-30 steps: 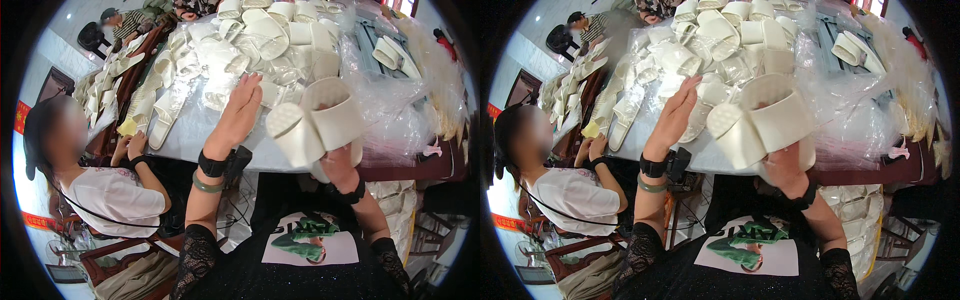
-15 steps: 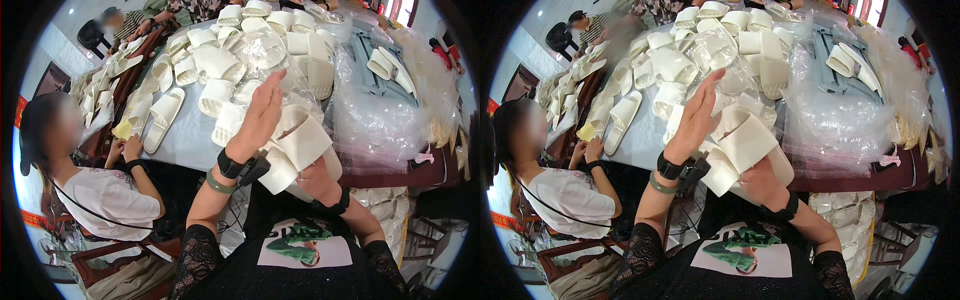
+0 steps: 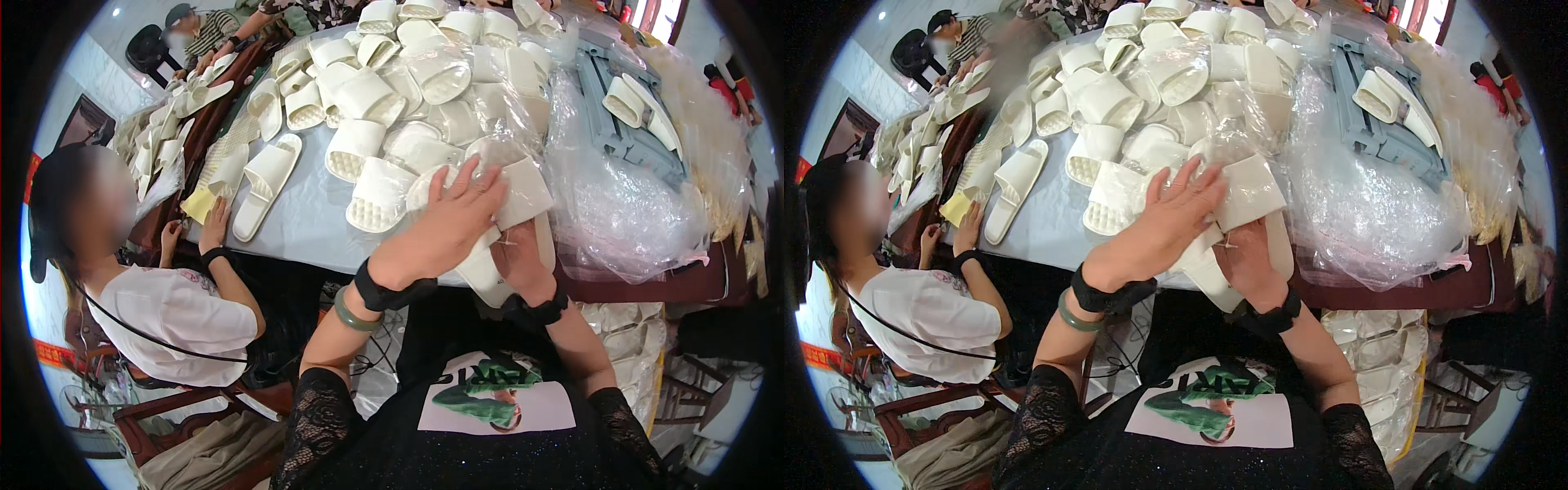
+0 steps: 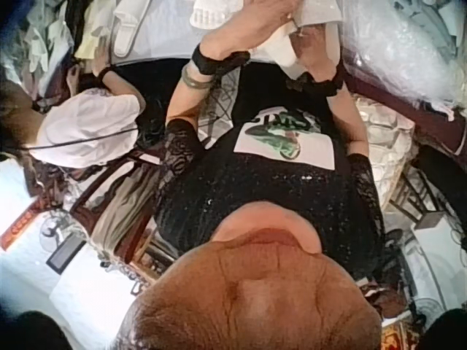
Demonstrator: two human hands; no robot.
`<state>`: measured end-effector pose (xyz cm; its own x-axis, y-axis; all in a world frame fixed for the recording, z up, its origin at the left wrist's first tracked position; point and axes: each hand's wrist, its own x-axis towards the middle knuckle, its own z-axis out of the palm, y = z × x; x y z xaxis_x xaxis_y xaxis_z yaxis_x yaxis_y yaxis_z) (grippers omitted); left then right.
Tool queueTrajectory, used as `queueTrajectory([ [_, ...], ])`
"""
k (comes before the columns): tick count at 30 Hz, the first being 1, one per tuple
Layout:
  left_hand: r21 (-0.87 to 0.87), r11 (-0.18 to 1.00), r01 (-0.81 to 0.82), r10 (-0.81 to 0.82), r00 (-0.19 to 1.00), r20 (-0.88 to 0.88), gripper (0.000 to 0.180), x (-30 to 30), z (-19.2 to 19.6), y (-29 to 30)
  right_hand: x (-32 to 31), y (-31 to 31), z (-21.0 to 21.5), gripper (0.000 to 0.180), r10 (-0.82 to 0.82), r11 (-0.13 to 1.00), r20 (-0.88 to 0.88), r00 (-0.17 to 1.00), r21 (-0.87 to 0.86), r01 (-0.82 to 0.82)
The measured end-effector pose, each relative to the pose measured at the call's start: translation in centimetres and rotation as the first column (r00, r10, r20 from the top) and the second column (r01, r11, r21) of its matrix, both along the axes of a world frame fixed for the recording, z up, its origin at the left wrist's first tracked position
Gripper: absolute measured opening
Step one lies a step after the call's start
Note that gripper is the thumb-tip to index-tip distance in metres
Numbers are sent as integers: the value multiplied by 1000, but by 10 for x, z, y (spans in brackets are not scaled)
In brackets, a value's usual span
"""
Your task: Packing white slippers into clear plastic bags and placing them in a yellow crate.
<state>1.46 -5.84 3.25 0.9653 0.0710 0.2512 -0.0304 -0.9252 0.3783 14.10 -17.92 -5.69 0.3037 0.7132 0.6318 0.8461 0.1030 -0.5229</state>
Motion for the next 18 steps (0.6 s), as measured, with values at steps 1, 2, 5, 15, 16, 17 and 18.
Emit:
queueTrajectory([
  [1, 0, 1000, 1, -1, 1000, 2, 53, 2, 0, -3, 2, 3, -3, 52, -19, 1000, 45, 999, 18, 18],
  [2, -12, 998, 54, -54, 999, 6, 54, 3, 0, -6, 5, 6, -13, 52, -20, 1000, 47, 999, 19, 19],
  [5, 26, 990, 142, -143, 988, 58, 55, 8, -1, -21, 13, 7, -34, 47, -44, 997, -314, 948, -71, 23],
  [15, -169, 945, 281, -255, 954, 159, 50, 7, -30, -70, 19, 8, -12, 44, -175, 983, -137, 975, 26, 180],
  [16, -163, 942, 293, -268, 951, 157, 50, 2, -30, -67, 19, 8, -11, 44, -192, 979, -124, 974, 38, 198],
  [17, -11, 985, 174, -168, 962, 217, 49, -3, -29, -64, 20, 8, -9, 43, -211, 975, -110, 971, 51, 218],
  [18, 136, 990, 30, -69, 954, 292, 48, -8, -28, -63, 19, 9, -5, 43, -221, 971, -99, 970, 68, 229],
])
